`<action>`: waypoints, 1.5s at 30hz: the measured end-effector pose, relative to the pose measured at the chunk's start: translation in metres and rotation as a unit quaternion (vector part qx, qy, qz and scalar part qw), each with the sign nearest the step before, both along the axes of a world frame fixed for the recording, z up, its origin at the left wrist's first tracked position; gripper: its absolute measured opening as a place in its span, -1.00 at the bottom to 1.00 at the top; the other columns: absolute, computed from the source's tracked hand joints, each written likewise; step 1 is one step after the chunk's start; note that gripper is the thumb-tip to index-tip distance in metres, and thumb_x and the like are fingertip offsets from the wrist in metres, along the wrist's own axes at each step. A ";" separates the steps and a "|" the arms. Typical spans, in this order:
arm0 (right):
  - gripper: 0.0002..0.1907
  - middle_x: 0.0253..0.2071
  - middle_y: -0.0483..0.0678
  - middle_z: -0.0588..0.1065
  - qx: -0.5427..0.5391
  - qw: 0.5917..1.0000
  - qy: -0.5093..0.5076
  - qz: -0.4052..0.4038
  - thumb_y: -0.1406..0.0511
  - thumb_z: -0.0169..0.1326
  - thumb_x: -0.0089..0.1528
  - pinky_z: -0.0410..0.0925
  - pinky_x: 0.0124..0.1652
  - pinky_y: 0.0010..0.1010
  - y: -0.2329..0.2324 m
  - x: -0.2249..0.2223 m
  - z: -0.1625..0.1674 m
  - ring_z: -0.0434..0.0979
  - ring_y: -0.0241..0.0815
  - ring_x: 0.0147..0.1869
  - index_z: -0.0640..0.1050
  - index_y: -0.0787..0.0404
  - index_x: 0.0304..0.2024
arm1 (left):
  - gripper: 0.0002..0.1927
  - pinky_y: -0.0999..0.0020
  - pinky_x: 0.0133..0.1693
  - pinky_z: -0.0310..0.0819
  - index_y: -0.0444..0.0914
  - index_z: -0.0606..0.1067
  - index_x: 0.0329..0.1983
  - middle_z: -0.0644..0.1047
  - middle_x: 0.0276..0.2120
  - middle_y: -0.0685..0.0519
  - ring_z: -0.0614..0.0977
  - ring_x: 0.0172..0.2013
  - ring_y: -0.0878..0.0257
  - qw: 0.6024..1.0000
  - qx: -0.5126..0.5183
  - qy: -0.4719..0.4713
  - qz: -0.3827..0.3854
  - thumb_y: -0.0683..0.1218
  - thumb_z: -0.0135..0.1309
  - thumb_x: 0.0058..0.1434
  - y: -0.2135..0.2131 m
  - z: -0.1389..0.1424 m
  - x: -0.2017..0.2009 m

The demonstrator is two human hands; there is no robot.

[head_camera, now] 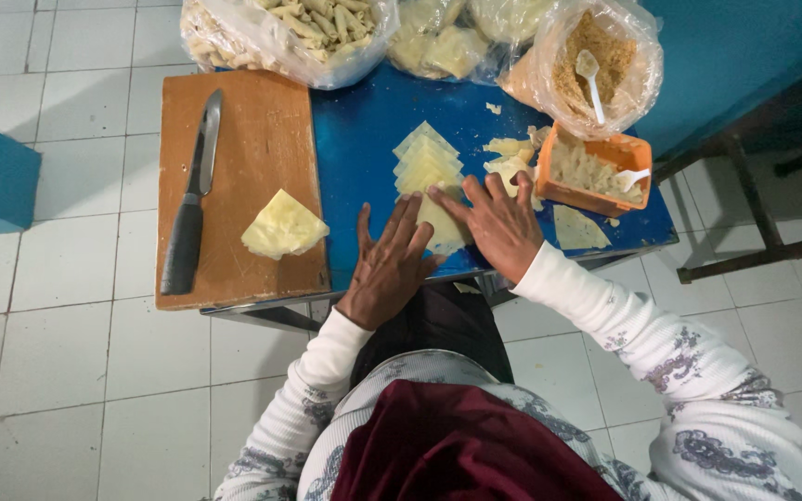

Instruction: The person sits at a small blue table folding triangular dough wrappers around pinches of brown sugar, spooning the sugar from a plastic bag with a spoon, and arranging the folded pastries in a row on the table. Folded pastries accumulate in a large bag beside the work area.

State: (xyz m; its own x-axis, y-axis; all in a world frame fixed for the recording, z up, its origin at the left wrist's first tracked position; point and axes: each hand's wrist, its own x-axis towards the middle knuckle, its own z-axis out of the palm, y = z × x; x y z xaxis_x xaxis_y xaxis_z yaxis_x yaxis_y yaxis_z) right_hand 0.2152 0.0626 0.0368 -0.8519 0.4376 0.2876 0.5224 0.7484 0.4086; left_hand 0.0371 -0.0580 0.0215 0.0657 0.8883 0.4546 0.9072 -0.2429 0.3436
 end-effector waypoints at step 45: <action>-0.25 0.08 -0.12 0.31 0.028 0.999 -0.021 -0.008 0.31 -0.11 0.35 0.12 0.14 0.11 0.026 -0.012 -0.010 0.28 -0.10 0.17 0.12 -0.39 0.56 | -0.46 0.03 0.13 0.23 -0.47 0.34 0.29 0.32 0.35 -0.26 0.38 0.20 -0.11 0.995 -0.005 -0.101 0.013 -0.06 0.08 0.34 0.039 -0.012 -0.010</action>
